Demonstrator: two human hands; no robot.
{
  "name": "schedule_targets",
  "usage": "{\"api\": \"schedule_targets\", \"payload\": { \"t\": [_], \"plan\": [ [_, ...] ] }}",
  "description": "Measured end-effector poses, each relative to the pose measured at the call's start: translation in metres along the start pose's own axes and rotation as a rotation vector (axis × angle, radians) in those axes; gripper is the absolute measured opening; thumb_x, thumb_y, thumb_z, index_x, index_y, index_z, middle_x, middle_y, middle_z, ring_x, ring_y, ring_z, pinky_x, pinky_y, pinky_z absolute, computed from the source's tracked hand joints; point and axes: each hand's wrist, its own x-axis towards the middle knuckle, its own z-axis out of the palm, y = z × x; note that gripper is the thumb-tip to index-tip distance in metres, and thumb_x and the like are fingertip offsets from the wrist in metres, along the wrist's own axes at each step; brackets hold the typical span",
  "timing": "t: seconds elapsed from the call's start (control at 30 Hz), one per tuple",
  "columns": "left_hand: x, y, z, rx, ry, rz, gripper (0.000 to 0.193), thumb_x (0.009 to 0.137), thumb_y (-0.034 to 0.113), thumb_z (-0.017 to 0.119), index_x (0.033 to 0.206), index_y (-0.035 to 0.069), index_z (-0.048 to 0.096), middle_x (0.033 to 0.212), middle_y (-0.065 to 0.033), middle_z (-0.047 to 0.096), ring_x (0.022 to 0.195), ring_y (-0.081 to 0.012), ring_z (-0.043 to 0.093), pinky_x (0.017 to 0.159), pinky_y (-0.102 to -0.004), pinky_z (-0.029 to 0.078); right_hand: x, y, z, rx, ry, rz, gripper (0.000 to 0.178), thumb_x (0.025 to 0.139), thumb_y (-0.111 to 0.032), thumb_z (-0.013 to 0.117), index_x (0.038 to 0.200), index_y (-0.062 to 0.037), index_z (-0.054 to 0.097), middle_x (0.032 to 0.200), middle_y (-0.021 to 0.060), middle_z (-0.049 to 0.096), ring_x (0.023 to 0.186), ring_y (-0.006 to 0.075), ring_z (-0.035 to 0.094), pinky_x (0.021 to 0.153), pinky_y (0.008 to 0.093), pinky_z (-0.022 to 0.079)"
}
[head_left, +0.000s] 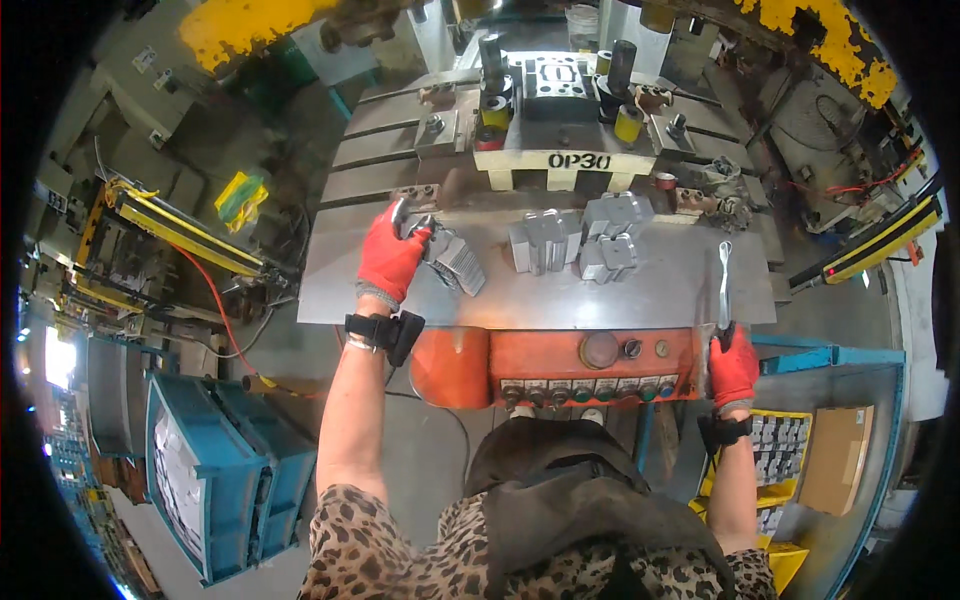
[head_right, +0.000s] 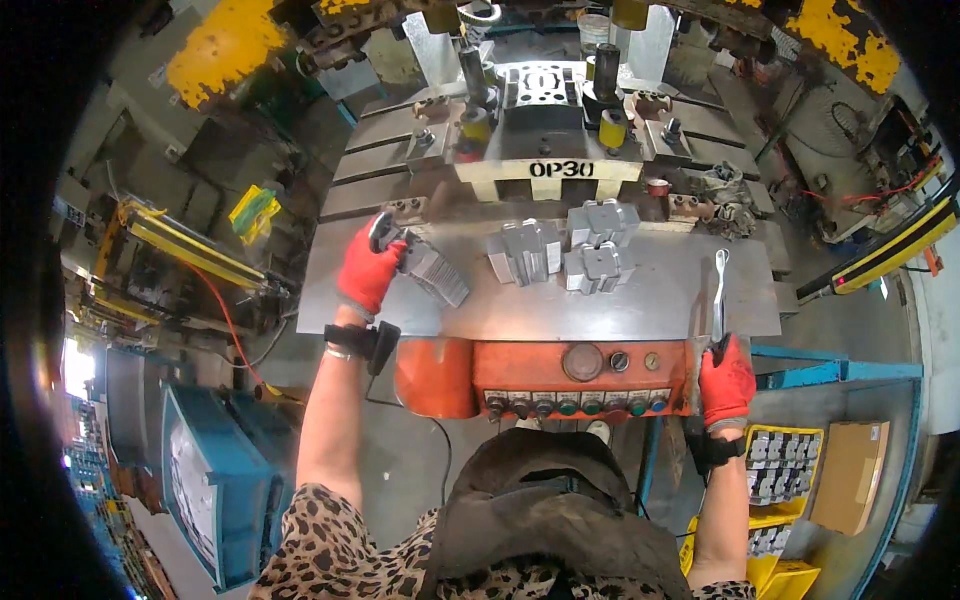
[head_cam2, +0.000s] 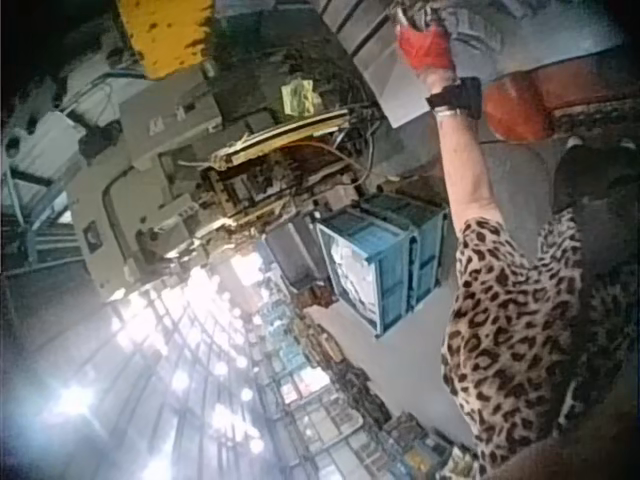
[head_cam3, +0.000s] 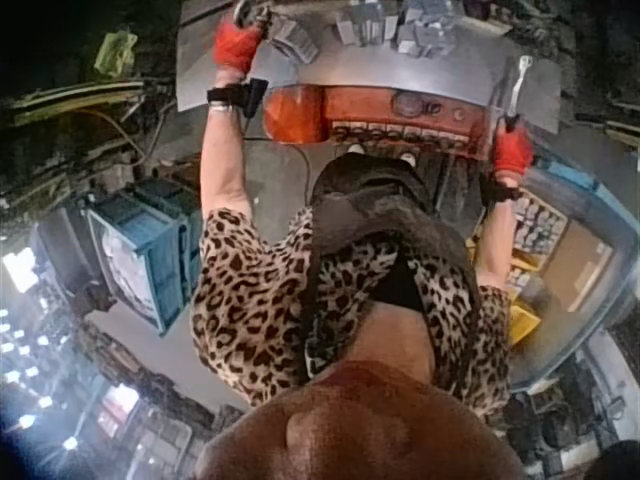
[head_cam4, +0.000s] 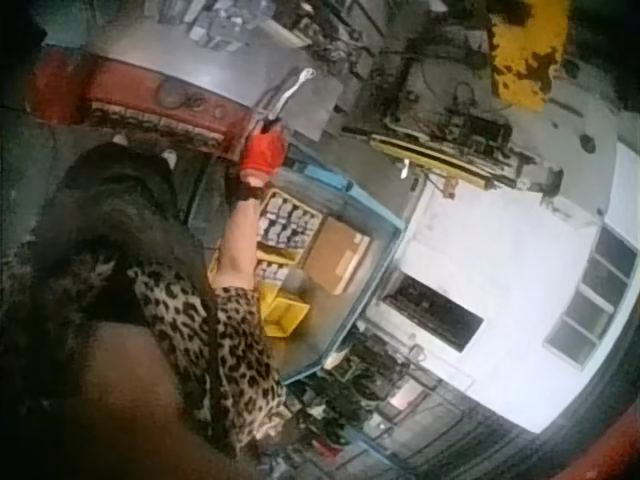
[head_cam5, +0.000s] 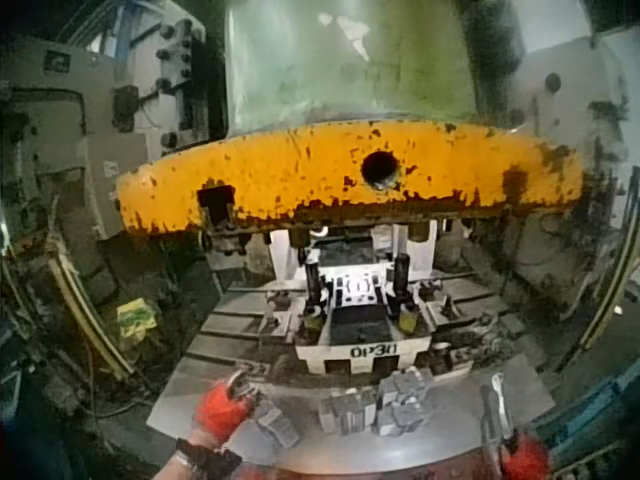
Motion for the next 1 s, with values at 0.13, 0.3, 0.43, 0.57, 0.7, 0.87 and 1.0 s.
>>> {"api": "schedule_targets", "payload": {
  "t": [0.13, 0.3, 0.43, 0.57, 0.7, 0.87, 1.0],
  "plan": [
    [-0.018, -0.047, -0.004, -0.475, -0.014, -0.339, 0.054, 0.112, 0.043, 0.076, 0.157, 0.013, 0.070, 0.129, -0.0064, 0.076, 0.103, -0.0244, 0.074, 0.090, -0.0388, 0.063, 0.000, -0.003, 0.007, -0.079, 0.009, -0.053, 0.066, 0.103, -0.037, 0.078, 0.159, -0.0042, 0.063, 0.129, 0.0240, 0.079, 0.118, 0.0456, 0.075, 0.102, 0.0558, 0.060],
    [-0.041, -0.001, 0.003, -0.673, -0.198, -0.626, 0.069, 0.117, 0.061, 0.064, 0.170, 0.018, 0.056, 0.154, -0.0074, 0.066, 0.091, -0.0273, 0.079, 0.082, -0.0441, 0.070, -0.008, -0.003, -0.013, -0.136, 0.040, -0.136, 0.068, 0.100, -0.037, 0.081, 0.157, -0.0049, 0.063, 0.127, 0.0230, 0.075, 0.115, 0.0448, 0.073, 0.099, 0.0559, 0.060],
    [-0.038, 0.011, -0.010, -0.713, -0.289, -0.690, 0.073, 0.114, 0.058, 0.069, 0.172, 0.016, 0.054, 0.154, -0.0109, 0.069, 0.094, -0.0318, 0.083, 0.084, -0.0462, 0.071, -0.011, -0.098, -0.072, 0.108, -0.093, -0.245, 0.070, 0.102, -0.034, 0.080, 0.162, -0.0052, 0.059, 0.146, 0.0239, 0.069, 0.124, 0.0433, 0.072, 0.106, 0.0541, 0.059],
    [-0.038, -0.006, -0.006, -0.839, -0.301, -0.793, 0.081, 0.101, 0.039, 0.083, 0.172, 0.012, 0.054, 0.160, -0.0172, 0.068, 0.117, -0.0368, 0.077, 0.099, -0.0469, 0.064, -0.041, -0.249, -0.078, 0.919, -0.603, -0.337, 0.071, 0.113, -0.029, 0.074, 0.173, -0.0028, 0.050, 0.166, 0.0255, 0.062, 0.158, 0.0360, 0.056, 0.134, 0.0460, 0.041],
    [-0.065, -0.060, 0.003, 0.181, -0.187, 0.306, 0.094, 0.085, 0.011, 0.091, 0.172, 0.011, 0.055, 0.167, -0.0226, 0.064, 0.152, -0.0411, 0.063, 0.127, -0.0506, 0.051, -0.035, -0.355, 0.023, 1.248, -0.881, -0.258, 0.054, 0.117, -0.034, 0.066, 0.164, -0.0084, 0.058, 0.147, 0.0137, 0.070, 0.130, 0.0249, 0.065, 0.106, 0.0379, 0.052],
    [-0.042, -0.025, 0.040, -0.875, -0.210, -0.448, 0.059, 0.110, 0.051, 0.079, 0.155, 0.013, 0.072, 0.133, -0.0046, 0.079, 0.118, -0.0172, 0.071, 0.098, -0.0359, 0.060, -0.020, -0.424, 0.099, 1.785, -1.023, 0.046, 0.046, 0.122, -0.039, 0.056, 0.158, -0.0109, 0.065, 0.134, 0.0028, 0.078, 0.104, 0.0145, 0.076, 0.075, 0.0301, 0.064],
    [-0.055, -0.076, 0.075, -1.288, -0.214, -0.404, 0.047, 0.114, 0.035, 0.078, 0.155, 0.013, 0.072, 0.135, -0.0025, 0.078, 0.120, -0.0159, 0.070, 0.100, -0.0392, 0.060, -0.025, -0.412, 0.167, 1.713, -1.118, -0.281, 0.046, 0.119, -0.039, 0.063, 0.153, -0.0090, 0.067, 0.134, 0.0031, 0.077, 0.104, 0.0173, 0.076, 0.081, 0.0357, 0.065]
  ]
}}
